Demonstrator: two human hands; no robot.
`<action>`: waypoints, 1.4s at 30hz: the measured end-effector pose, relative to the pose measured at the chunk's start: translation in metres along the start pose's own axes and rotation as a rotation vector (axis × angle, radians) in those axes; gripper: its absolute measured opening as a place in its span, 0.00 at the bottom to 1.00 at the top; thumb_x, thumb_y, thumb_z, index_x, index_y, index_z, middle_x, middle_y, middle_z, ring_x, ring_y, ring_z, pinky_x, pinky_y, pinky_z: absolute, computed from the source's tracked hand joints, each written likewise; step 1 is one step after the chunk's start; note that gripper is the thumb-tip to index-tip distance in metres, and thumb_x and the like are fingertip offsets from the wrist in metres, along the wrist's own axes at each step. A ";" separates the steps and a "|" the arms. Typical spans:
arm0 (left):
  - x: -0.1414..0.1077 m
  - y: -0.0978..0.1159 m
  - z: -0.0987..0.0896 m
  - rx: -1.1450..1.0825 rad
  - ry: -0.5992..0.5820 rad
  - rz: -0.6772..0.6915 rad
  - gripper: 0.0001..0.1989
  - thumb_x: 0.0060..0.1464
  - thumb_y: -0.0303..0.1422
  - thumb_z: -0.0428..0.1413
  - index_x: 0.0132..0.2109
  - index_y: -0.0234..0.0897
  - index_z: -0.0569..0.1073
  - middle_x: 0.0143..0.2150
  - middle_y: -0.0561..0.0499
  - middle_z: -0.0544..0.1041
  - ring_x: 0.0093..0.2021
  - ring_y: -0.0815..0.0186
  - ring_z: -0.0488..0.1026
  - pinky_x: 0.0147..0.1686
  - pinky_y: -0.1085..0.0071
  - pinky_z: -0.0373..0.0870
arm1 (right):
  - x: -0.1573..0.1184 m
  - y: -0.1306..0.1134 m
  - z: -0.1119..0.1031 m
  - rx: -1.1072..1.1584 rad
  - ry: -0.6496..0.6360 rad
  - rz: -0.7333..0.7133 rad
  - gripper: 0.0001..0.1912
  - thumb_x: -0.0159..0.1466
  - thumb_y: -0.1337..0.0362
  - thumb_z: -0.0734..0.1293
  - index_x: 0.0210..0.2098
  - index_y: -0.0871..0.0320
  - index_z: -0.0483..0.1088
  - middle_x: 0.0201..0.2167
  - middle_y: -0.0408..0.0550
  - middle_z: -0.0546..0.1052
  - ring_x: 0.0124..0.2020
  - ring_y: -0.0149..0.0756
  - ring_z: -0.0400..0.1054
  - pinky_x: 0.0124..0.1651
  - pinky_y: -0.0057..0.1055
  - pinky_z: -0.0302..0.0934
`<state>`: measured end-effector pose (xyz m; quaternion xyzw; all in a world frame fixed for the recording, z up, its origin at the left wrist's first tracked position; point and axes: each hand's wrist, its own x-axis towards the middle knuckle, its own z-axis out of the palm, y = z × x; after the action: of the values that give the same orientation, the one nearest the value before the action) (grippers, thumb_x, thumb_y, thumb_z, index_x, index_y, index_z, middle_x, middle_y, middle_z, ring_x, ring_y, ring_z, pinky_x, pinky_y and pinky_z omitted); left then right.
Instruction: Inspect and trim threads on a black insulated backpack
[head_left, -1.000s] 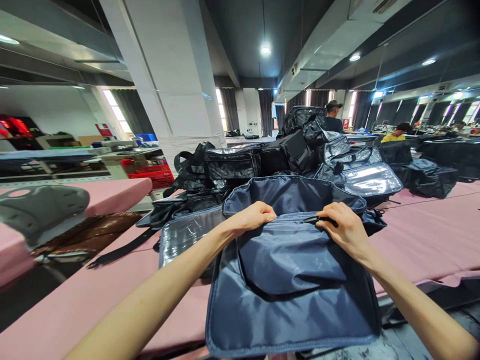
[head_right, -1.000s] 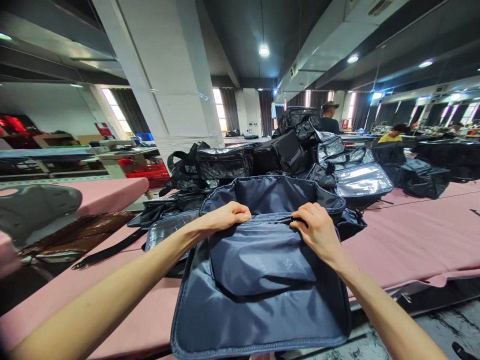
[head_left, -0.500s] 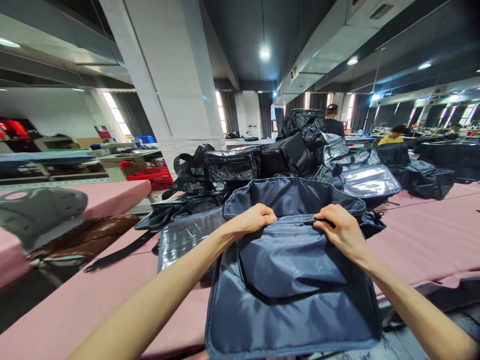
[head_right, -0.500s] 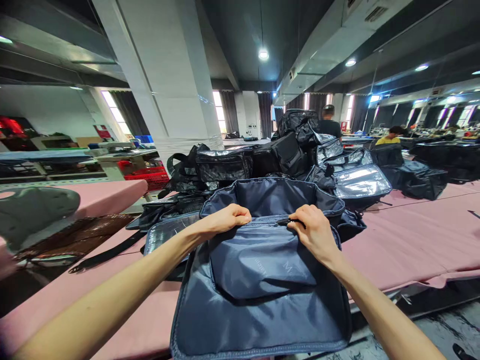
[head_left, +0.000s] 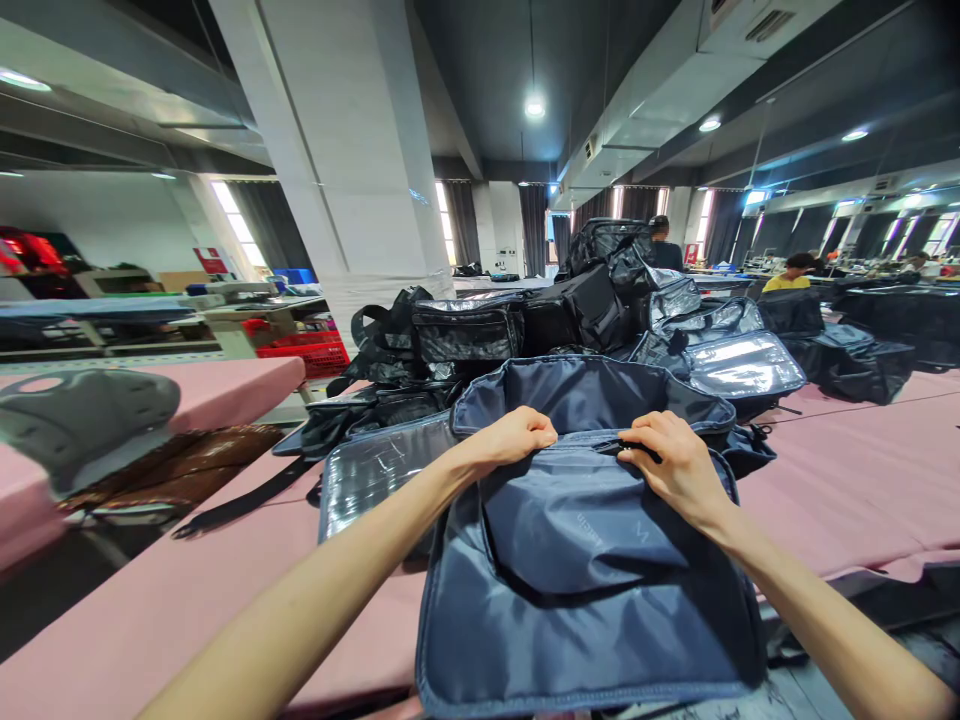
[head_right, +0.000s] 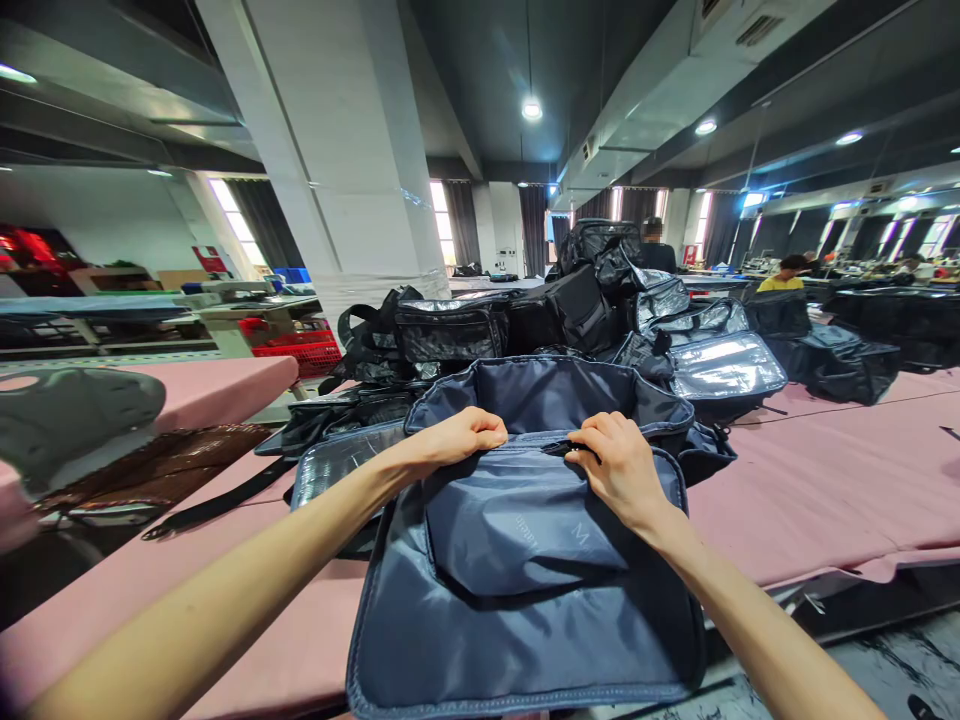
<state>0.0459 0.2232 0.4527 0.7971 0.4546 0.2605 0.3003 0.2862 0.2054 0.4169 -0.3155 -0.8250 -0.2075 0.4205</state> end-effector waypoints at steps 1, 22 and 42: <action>0.000 0.000 0.000 0.003 0.001 0.001 0.13 0.37 0.42 0.47 0.23 0.35 0.61 0.20 0.57 0.55 0.23 0.72 0.49 0.23 0.73 0.45 | 0.000 0.000 0.000 0.012 -0.002 0.009 0.04 0.61 0.66 0.65 0.36 0.59 0.69 0.33 0.48 0.71 0.34 0.37 0.61 0.36 0.34 0.57; -0.001 -0.001 0.000 0.014 0.010 0.007 0.13 0.38 0.42 0.47 0.23 0.35 0.61 0.20 0.56 0.56 0.23 0.72 0.50 0.23 0.74 0.45 | -0.002 0.003 -0.007 0.130 0.008 0.141 0.04 0.60 0.66 0.67 0.36 0.57 0.71 0.33 0.46 0.72 0.36 0.37 0.63 0.38 0.34 0.59; -0.027 -0.007 0.028 0.475 0.401 0.383 0.06 0.57 0.30 0.51 0.36 0.35 0.72 0.35 0.50 0.71 0.38 0.64 0.66 0.39 0.71 0.61 | -0.006 -0.004 -0.003 0.099 0.026 0.057 0.04 0.61 0.65 0.65 0.37 0.57 0.70 0.34 0.48 0.71 0.35 0.36 0.63 0.38 0.34 0.58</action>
<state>0.0487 0.1955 0.4245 0.8482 0.3949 0.3505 -0.0424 0.2876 0.1984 0.4135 -0.3149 -0.8194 -0.1583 0.4520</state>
